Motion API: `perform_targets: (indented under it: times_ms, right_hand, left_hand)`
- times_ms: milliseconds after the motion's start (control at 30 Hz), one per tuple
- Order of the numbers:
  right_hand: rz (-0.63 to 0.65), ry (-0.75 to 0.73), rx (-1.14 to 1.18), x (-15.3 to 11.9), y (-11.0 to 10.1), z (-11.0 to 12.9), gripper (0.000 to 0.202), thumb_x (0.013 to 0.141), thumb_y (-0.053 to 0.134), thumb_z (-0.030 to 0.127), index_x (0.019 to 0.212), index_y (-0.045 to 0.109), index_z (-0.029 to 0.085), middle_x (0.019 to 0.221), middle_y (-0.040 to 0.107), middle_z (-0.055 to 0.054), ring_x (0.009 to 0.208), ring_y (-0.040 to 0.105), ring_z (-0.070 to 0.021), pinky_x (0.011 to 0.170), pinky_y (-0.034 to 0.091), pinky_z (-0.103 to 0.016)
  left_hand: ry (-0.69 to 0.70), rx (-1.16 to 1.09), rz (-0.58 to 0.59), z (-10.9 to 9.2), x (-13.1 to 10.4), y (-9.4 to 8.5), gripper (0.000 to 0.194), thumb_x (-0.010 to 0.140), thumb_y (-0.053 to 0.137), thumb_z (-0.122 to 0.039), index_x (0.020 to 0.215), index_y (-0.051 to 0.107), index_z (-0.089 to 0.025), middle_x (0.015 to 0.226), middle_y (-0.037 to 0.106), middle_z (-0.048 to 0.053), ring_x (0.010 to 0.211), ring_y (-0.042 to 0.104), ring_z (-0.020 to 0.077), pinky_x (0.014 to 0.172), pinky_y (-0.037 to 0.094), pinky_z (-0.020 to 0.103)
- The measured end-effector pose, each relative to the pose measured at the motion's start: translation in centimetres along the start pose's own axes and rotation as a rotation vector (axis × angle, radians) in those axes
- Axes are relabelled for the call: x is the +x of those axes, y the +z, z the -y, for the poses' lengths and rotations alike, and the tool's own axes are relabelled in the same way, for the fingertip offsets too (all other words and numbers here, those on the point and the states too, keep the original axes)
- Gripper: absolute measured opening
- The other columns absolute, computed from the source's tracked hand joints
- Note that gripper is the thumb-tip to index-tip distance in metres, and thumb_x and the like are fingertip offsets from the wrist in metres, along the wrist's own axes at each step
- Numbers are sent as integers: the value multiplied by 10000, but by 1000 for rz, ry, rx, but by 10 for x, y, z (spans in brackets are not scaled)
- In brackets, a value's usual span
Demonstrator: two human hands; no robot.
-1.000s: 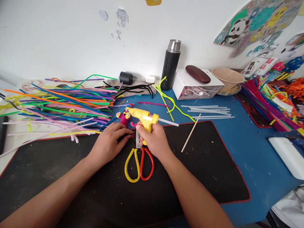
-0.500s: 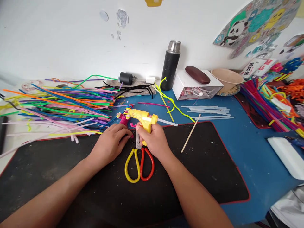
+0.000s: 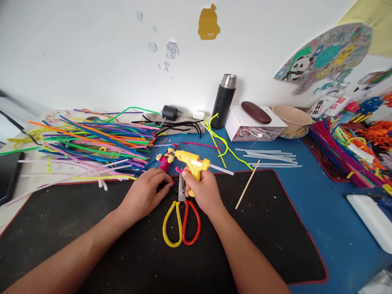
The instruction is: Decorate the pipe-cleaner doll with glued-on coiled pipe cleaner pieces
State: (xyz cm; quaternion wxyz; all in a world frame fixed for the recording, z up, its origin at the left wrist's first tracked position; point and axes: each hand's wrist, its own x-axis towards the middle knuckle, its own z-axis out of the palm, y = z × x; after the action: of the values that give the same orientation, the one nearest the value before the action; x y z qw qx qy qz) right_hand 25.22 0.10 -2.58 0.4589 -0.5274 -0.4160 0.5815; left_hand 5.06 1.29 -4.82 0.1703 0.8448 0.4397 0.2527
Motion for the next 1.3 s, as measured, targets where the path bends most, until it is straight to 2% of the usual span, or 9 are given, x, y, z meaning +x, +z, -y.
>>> perform_targets:
  times_ms: [333,467,600,667,767,1067,1300]
  right_hand:
    - [5,6,-20,1,-1,-2,403,852,803,565,909,674,188,531,557,66,451,532,-131,517,465,-258]
    - [0,8,-21,1,-1,0,401,847,800,564,911,680,187,528,551,68,454,532,-135,518,464,-262]
    - [9,15,-46,0,1,1,396,855,791,561,891,673,185,526,556,65,454,533,-132,521,472,-260]
    - [21,18,-59,-1,1,1,392,861,789,556,885,666,184,524,561,65,451,535,-129,525,481,-259]
    - [39,6,-61,-2,2,1,380,874,784,546,885,662,186,524,564,66,448,539,-127,529,491,-258]
    - [76,-11,-61,-3,0,0,336,906,770,513,907,666,193,529,572,64,467,558,-134,531,490,-260]
    - [102,3,-122,-5,4,1,318,909,747,498,868,652,197,519,567,61,472,555,-142,573,494,-283]
  left_hand:
    - [-16,-30,-23,2,-1,2,197,1044,546,-143,1051,738,-184,985,767,80,916,677,270,825,535,407]
    - [-94,-110,-75,0,-2,-1,220,1040,542,-169,1157,726,-199,1042,758,83,983,694,268,864,546,402]
    - [-218,-264,-176,-6,-2,-12,168,1042,585,-289,1083,735,-225,1003,747,51,968,690,235,858,541,352]
    - [-287,-353,-172,-8,-1,-17,185,1036,605,-355,1063,747,-240,1017,761,38,939,696,224,800,535,327]
    - [-342,-432,-134,-9,-2,-21,207,1014,631,-399,1053,769,-249,1036,779,34,943,709,226,803,527,329]
    - [-415,-632,-99,-14,0,-19,277,968,679,-459,1091,789,-237,1086,799,47,1016,721,243,875,554,351]
    - [-447,-770,-98,-15,2,-19,281,939,708,-465,1061,790,-225,1036,803,35,934,724,221,843,574,330]
